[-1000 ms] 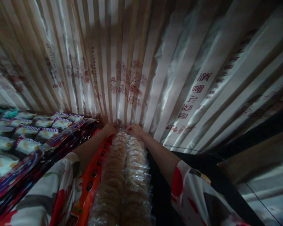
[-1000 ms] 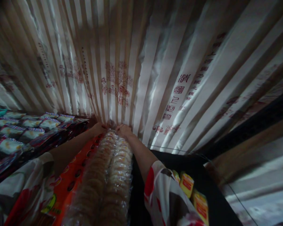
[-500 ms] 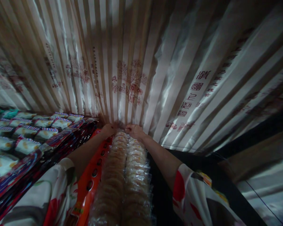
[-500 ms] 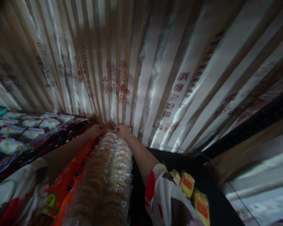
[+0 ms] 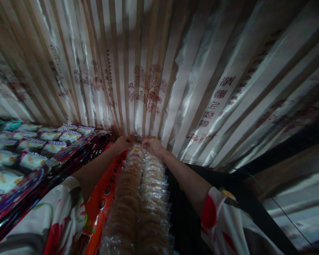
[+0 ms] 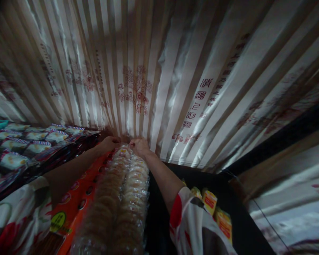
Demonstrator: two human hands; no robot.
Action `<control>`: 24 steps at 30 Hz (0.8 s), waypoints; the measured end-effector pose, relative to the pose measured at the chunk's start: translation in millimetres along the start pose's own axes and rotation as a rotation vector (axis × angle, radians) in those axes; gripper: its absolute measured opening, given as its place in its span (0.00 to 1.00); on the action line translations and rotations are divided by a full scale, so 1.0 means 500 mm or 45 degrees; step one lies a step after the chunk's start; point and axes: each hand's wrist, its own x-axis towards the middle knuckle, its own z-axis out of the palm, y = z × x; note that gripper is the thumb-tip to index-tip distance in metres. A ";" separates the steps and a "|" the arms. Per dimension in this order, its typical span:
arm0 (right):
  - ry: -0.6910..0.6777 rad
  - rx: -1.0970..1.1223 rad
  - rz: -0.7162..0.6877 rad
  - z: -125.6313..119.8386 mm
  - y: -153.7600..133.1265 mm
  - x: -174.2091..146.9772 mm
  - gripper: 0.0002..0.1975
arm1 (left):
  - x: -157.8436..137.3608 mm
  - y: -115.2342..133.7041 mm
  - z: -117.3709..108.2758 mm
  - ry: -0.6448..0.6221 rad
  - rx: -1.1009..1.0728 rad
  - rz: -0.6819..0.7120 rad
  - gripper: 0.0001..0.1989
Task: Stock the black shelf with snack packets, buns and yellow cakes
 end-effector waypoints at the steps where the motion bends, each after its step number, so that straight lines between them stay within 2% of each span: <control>1: -0.010 -0.009 0.018 -0.002 -0.005 -0.002 0.09 | -0.002 0.001 0.001 0.026 0.020 0.003 0.04; 4: 0.045 -0.008 0.043 -0.004 -0.017 -0.011 0.08 | -0.010 0.001 -0.003 0.108 0.073 -0.021 0.07; 6: 0.144 0.013 -0.010 -0.006 -0.022 -0.020 0.07 | -0.017 0.003 -0.010 0.151 0.100 -0.048 0.09; 8: 0.195 0.028 -0.088 -0.013 -0.027 -0.030 0.06 | -0.026 0.006 -0.020 0.123 0.107 -0.065 0.09; 10: 0.142 0.029 -0.127 -0.024 -0.032 -0.042 0.06 | -0.036 0.011 -0.027 0.008 0.090 -0.063 0.10; 12: 0.017 0.039 -0.141 -0.034 -0.036 -0.055 0.07 | -0.045 0.014 -0.030 -0.133 0.059 -0.045 0.10; 15: -0.148 0.061 -0.140 -0.036 -0.042 -0.067 0.07 | -0.055 0.014 -0.026 -0.273 0.029 0.001 0.06; 18: -0.159 0.073 -0.098 -0.024 -0.042 -0.067 0.08 | -0.056 0.009 -0.018 -0.310 0.032 0.031 0.06; 24: -0.108 0.115 0.037 -0.007 -0.035 -0.055 0.08 | -0.059 -0.001 -0.017 -0.249 0.040 0.095 0.04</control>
